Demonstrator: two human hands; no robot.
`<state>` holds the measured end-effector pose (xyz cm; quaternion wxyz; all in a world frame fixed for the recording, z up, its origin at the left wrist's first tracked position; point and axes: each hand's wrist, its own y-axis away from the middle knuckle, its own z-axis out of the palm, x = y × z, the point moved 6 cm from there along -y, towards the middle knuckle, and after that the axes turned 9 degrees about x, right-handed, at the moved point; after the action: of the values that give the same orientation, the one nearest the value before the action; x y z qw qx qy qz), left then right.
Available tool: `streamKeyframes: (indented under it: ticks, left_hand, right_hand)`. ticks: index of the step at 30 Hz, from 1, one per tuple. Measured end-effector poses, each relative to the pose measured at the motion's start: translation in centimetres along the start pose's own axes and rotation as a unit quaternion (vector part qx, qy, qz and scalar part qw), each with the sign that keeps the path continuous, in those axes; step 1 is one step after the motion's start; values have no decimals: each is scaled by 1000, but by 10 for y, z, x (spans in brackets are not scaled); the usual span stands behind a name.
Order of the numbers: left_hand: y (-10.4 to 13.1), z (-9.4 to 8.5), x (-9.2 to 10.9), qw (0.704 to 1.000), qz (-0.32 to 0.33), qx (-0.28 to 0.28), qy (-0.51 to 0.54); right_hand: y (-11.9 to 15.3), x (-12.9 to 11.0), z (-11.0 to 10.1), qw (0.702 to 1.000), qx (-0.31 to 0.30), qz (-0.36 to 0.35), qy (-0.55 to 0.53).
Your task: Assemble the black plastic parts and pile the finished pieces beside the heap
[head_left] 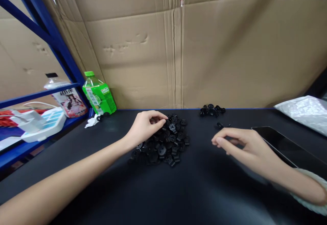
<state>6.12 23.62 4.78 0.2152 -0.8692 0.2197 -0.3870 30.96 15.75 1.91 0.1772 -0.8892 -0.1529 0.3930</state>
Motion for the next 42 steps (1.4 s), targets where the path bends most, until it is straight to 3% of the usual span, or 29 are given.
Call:
streamKeyframes:
  ticks: [3, 6, 9, 12, 16, 20, 22, 23, 25, 28, 32, 37, 42]
  left_hand:
    - [-3, -5, -4, 999, 6, 39, -15]
    - [15, 3, 17, 999, 19, 31, 1]
    - [50, 27, 49, 993, 23, -75, 83]
    - [85, 49, 67, 972, -27, -168, 162]
    - [109, 66, 72, 949, -68, -226, 211]
    - [108, 67, 68, 942, -88, -221, 236]
    - [106, 66, 64, 938, -121, -205, 251]
    - [105, 66, 61, 934, -144, -196, 262]
    - [105, 67, 54, 922, -191, -175, 289]
    - [106, 68, 48, 907, -226, -149, 324]
    - [106, 68, 48, 902, -222, -154, 335]
    - [105, 65, 48, 912, -218, -138, 319]
    - [108, 66, 45, 892, -246, -164, 341]
  right_hand:
    - [-15, 17, -24, 995, 85, -8, 53]
    - [-28, 35, -41, 974, 117, -35, 189]
    - [-33, 62, -44, 944, 55, -15, 324]
    - [-30, 81, -38, 941, -8, 17, 339]
    - [-31, 84, -25, 957, -23, 24, 288]
    - [-33, 70, -13, 969, -7, 22, 247]
    - [-28, 57, -3, 988, -3, 32, 152]
    - [-24, 49, 4, 998, 0, 54, 45]
    - [-12, 32, 20, 980, -16, 96, -174]
    - [6, 8, 42, 934, -56, 150, -319]
    - [25, -9, 58, 903, -135, 193, -359]
    - [32, -12, 57, 908, -135, 183, -352]
    - [33, -17, 60, 890, -155, 182, -389]
